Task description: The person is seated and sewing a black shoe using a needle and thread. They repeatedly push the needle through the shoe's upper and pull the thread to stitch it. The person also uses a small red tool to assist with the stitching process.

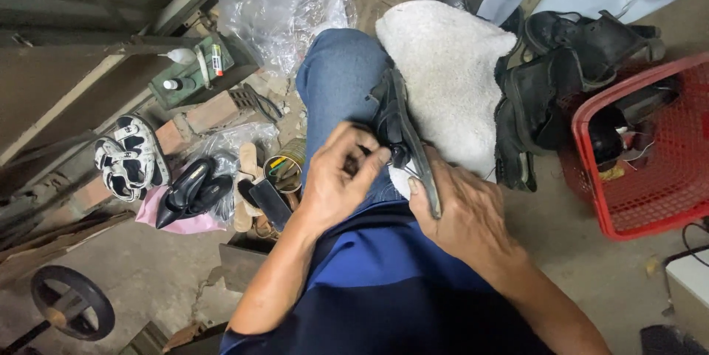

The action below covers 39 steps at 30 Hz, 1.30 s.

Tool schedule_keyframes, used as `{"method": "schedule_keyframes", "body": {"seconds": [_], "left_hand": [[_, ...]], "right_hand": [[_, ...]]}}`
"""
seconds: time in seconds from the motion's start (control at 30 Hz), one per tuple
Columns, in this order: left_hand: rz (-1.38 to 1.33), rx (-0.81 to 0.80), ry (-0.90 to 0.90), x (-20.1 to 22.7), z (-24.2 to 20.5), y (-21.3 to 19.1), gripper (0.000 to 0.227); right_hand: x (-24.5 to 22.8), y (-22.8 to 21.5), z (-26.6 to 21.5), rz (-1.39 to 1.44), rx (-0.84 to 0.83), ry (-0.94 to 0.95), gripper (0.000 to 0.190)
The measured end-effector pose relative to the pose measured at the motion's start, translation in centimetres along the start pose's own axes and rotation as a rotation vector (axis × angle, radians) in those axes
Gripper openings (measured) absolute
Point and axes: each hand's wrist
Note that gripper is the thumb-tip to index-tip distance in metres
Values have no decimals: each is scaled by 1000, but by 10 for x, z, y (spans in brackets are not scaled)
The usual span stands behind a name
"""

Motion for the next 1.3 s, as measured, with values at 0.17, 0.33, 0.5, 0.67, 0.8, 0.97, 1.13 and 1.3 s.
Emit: {"method": "schedule_keyframes", "body": {"seconds": [0.17,0.33,0.5,0.67,0.8,0.97,1.13,1.3], "left_hand": [[52,151,69,-19,8,10,20],[205,144,84,2,9,3,21],[254,20,-62,22,0,11,21],[474,48,122,33,-1,14,25],[655,67,334,20,-3,18,44],[648,13,370,27,10,17,53],[533,16,328,25,22,19,44],[621,60,393,15,22,24,27]], "right_hand": [[-9,1,2,40,-7,-4,50],[-11,4,1,27,50,-29,49],[-13,6,0,78,102,-28,39],[-12,-8,1,120,156,0,38],[-19,-24,11,165,197,30,41],[-9,-16,-2,123,200,43,38],[-6,-19,-5,173,199,34,36],[-4,-26,-11,228,110,8,30]]}}
Point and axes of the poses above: each hand's wrist, its own z-axis towards the middle knuckle, its own y-axis out of the palm, x = y × z, and after that the axes turned 8 degrees about x, right-handed
